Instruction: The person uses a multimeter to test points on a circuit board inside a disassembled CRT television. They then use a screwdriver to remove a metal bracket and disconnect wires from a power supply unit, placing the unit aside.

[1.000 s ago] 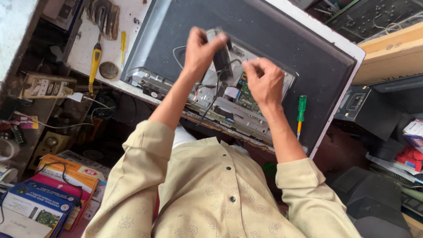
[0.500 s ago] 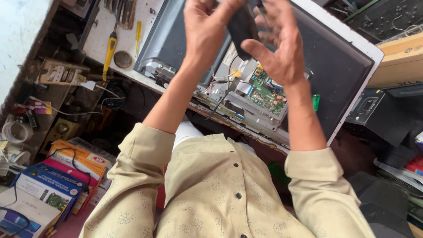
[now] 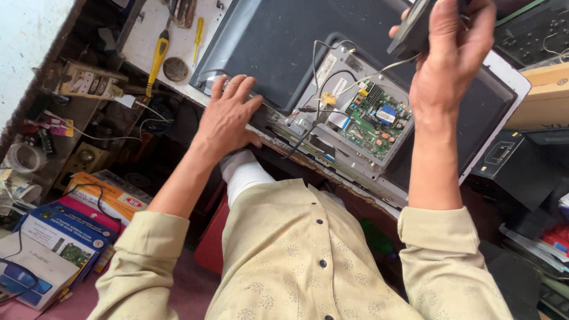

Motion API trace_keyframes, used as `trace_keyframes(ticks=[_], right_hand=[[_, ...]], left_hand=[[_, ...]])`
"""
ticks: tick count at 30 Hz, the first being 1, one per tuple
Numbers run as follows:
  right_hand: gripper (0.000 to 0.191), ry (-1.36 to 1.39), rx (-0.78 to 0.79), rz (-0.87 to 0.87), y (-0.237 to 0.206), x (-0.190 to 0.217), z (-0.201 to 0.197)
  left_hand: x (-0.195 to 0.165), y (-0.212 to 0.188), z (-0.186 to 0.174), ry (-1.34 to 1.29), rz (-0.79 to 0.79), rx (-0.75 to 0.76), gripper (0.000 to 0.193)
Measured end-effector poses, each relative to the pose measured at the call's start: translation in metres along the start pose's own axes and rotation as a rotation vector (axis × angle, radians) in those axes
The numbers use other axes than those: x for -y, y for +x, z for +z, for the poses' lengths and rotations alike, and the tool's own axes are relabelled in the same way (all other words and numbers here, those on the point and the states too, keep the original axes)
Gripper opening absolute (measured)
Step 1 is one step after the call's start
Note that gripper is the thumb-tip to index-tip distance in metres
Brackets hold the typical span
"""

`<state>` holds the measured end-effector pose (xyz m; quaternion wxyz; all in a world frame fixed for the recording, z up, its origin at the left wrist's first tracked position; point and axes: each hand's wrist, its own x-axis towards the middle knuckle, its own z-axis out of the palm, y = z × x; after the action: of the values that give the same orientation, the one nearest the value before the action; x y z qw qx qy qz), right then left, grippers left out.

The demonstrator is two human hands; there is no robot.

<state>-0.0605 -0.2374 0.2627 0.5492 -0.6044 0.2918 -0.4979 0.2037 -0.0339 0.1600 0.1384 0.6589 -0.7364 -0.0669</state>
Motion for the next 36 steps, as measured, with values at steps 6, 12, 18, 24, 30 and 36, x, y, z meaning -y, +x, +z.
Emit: trace_keyframes(ticks=[6, 12, 18, 24, 30, 36], right_hand=[[0.023, 0.057, 0.11, -0.071, 0.02, 0.001, 0.006], [0.019, -0.061, 0.156, -0.097, 0.032, -0.002, 0.013], [0.038, -0.091, 0.154, 0.012, 0.024, -0.018, 0.024], [0.044, -0.114, 0.171, 0.07, 0.027, -0.039, 0.031], [0.033, -0.195, 0.26, -0.006, 0.031, -0.08, 0.04], [0.039, -0.478, 0.377, -0.272, 0.035, -0.108, 0.051]], left_hand=[[0.025, 0.01, 0.003, 0.161, 0.065, 0.268, 0.037], [0.039, 0.021, -0.05, 0.162, -0.128, 0.298, 0.048], [-0.004, 0.006, -0.061, -0.035, -0.189, 0.441, 0.044], [-0.043, -0.037, -0.02, -0.411, -0.303, 0.409, 0.049], [-0.071, -0.041, 0.016, -0.894, -0.413, 0.068, 0.069], [-0.056, -0.038, -0.015, -1.032, -0.695, 0.319, 0.065]])
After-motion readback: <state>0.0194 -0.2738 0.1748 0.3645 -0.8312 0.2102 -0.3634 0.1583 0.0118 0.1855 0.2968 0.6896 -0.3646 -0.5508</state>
